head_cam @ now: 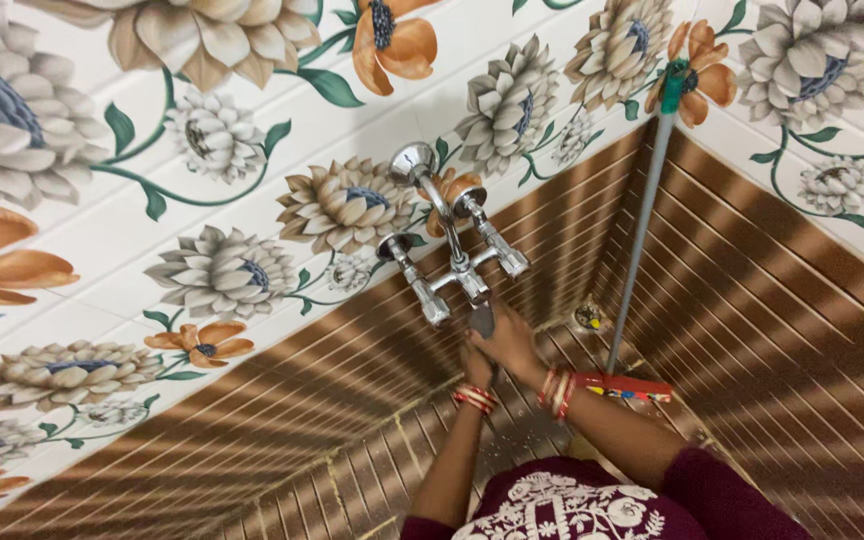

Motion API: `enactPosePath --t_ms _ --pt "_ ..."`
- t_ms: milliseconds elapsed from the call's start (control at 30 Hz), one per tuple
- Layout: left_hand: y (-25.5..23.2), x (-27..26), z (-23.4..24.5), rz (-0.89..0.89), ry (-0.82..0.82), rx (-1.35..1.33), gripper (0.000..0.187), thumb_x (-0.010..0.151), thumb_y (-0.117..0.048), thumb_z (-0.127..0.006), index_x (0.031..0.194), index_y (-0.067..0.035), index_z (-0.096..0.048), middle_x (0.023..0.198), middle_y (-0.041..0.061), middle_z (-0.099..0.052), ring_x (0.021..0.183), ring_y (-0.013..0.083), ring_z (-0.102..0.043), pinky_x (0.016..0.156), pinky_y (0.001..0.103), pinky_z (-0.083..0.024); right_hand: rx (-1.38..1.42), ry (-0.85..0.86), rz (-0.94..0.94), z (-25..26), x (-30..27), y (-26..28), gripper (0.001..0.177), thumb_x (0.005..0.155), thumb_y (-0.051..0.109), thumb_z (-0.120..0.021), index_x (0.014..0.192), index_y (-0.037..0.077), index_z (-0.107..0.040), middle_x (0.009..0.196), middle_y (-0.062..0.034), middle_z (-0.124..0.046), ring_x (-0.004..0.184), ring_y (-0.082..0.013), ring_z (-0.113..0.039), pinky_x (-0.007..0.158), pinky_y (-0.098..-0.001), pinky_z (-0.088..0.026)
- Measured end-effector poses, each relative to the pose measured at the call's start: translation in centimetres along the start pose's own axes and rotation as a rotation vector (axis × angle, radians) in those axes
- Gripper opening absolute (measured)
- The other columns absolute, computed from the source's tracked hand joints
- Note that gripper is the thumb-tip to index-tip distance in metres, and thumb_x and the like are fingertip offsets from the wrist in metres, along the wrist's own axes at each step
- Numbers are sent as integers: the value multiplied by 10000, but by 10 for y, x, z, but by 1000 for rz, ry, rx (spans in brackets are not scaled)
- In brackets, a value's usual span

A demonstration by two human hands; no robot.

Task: The person wipes a metal wall-mounted faucet assembly with a small cloth using both hands.

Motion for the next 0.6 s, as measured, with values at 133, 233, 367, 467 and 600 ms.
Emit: enactPosePath --t_ms 133,233,367,467,600 --pt "-10 -42 9 11 -135 379 625 1129 -458 -327 1008 47 -675 927 238 -712 851 373 -680 801 487 -506 -57 -59 51 6 -22 -7 911 751 322 -817 1504 2 -415 1274 -287 -620 1134 -457 -621 971 -507 -502" --pt "-28 -57 7 -69 -186 464 641 1159 -442 -345 1003 106 -639 979 319 -657 876 479 -638 794 539 -496 99 -206 231 15 -42 -17 788 781 275 -776 1452 -19 -486 1288 -291 -638 1133 -424 -646 952 -466 -520" --pt "-71 -83 -14 -198 -122 638 629 1047 -483 -354 1311 37 -588 1162 261 -713 1048 401 -687 920 490 -524 489 -217 62 -5 -44 -66 538 861 213 -708 1339 -15 -614 1062 -161 -762 956 -249 -725 867 -361 -561" --pt "-100 -90 -28 -238 -108 766 690 1039 -492 -431 1496 25 -423 1400 309 -550 1269 450 -559 1055 503 -455 842 -103 -188 -36 -47 -106 331 892 179 -660 1139 -37 -707 956 -100 -764 854 -181 -697 765 -334 -557" --pt "-124 -95 -46 -297 -47 729 799 1020 -411 -490 1605 3 -136 1631 294 -257 1482 448 -314 1187 498 -292 1055 -152 -191 -61 -36 -135 277 929 218 -640 994 -45 -698 899 -72 -715 810 -174 -648 752 -336 -534"
Point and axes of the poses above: each hand's wrist, its own x-axis towards the middle knuckle, its own z-axis out of the back of the hand, y = z × x, the point moved 10 cm from there along x, towards the middle knuckle
